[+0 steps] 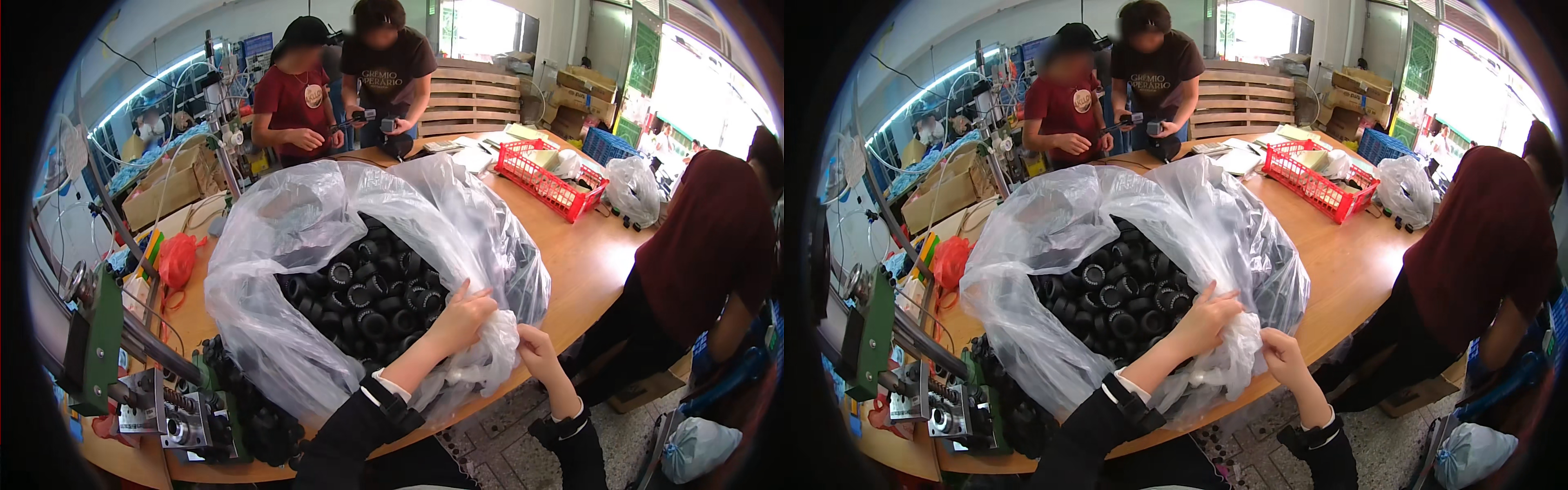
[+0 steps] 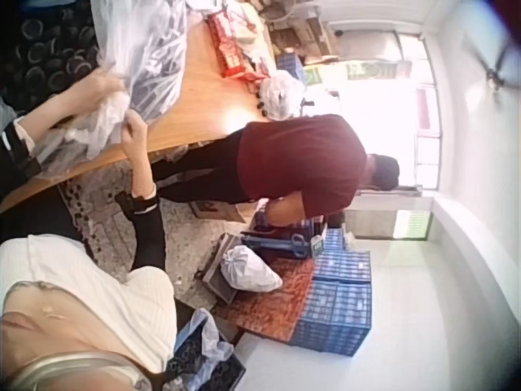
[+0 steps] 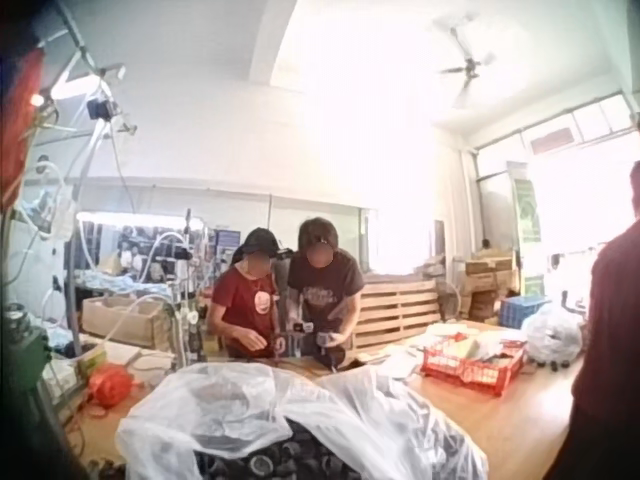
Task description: Operate a pneumatic press to process small black parts and pack them into a plastic bag.
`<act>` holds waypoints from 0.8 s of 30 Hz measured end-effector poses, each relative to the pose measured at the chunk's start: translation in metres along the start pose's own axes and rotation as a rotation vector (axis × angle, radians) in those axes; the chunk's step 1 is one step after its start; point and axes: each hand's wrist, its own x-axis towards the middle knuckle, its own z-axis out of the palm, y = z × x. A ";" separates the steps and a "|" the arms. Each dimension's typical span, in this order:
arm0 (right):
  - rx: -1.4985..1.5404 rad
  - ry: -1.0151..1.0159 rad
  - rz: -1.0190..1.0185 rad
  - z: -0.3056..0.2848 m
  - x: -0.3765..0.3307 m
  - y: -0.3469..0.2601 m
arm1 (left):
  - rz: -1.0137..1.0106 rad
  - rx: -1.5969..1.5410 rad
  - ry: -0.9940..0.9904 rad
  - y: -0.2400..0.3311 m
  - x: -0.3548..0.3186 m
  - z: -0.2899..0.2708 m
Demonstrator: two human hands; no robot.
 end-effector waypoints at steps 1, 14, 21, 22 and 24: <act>0.161 -0.016 0.209 -0.001 0.000 -0.006 | 0.007 -0.011 0.026 -0.004 -0.001 0.003; -0.763 -0.218 0.380 0.020 0.082 -0.038 | -0.087 0.020 0.075 -0.005 -0.003 0.011; -0.062 -0.689 0.735 -0.021 0.072 -0.018 | 0.054 0.060 -0.055 -0.002 -0.005 -0.006; -0.022 -0.682 0.803 -0.020 0.069 -0.015 | 0.042 0.046 -0.077 -0.001 -0.005 -0.004; 0.261 -0.628 0.728 -0.014 0.054 -0.010 | -0.001 0.129 -0.097 -0.003 -0.006 -0.002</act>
